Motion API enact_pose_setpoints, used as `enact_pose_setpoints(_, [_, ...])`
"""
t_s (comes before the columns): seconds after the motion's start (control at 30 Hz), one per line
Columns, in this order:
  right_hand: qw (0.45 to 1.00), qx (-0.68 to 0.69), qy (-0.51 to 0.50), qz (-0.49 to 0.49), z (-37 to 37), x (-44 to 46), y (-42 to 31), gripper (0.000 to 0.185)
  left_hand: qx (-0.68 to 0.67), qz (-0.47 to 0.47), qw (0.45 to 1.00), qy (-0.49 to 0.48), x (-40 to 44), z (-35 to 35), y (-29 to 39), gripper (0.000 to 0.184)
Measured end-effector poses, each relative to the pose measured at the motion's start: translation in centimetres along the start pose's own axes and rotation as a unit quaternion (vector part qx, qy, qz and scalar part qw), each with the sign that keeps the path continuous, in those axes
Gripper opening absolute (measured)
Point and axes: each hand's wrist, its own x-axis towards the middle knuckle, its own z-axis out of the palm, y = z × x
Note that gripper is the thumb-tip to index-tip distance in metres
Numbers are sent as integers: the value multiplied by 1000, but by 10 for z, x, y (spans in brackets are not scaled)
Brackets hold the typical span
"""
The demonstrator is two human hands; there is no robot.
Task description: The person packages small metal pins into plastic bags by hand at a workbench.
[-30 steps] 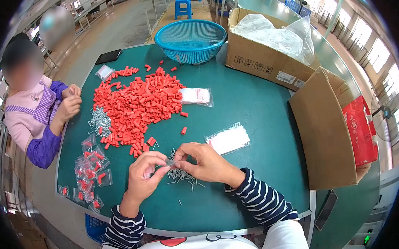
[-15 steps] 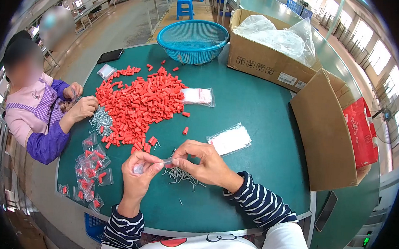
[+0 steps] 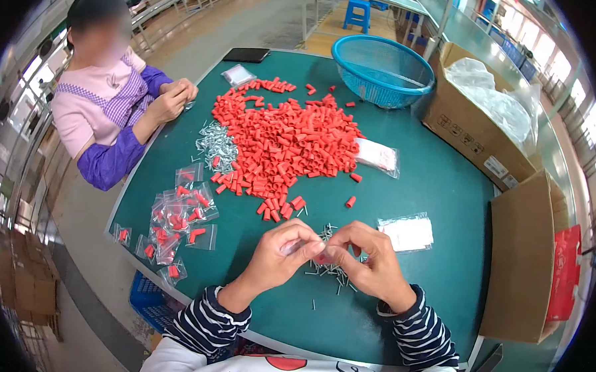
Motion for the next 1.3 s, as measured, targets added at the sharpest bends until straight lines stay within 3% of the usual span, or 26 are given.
enact_pose_setpoints(0.03, [997,62,19,33,2,2,1,6,-35,-18,999,10,0,-1,-6,14])
enact_pose_setpoints(0.1, [976,185,61,99,5,6,3,10,-101,-142,984,44,1,-10,-13,16])
enact_pose_setpoints(0.17, [977,188,51,80,1,19,-2,12,-179,-252,946,96,5,-17,-7,15])
enact_pose_setpoints(0.23, [980,184,42,69,9,34,-25,13,-240,-243,935,100,4,-10,-6,16])
enact_pose_setpoints(0.33, [946,317,62,-18,34,50,-68,18,-337,-229,908,99,4,-6,-16,13])
enact_pose_setpoints(0.43, [962,252,80,-61,26,49,-59,27,-396,-185,897,62,5,-10,-12,17])
enact_pose_setpoints(0.47, [968,202,113,-96,23,48,-48,23,-389,-162,906,46,4,-13,-10,22])
enact_pose_setpoints(0.57, [969,221,114,1,15,27,-9,15,-387,-142,906,91,5,-5,-4,27])
enact_pose_setpoints(0.7, [954,244,54,164,26,2,8,15,-361,-64,927,80,3,4,-15,26])
enact_pose_setpoints(0.9, [987,106,72,101,32,-2,11,17,-262,-73,962,36,-1,12,-10,32])
enact_pose_setpoints(1.07, [951,252,110,144,31,-5,19,16,-331,-124,931,90,-1,13,-9,34])
enact_pose_setpoints(1.2, [919,332,163,135,23,-3,22,15,-280,-173,934,140,3,4,-5,42])
enact_pose_setpoints(1.3, [911,349,181,122,24,-4,23,14,-331,-208,919,50,3,0,-7,48])
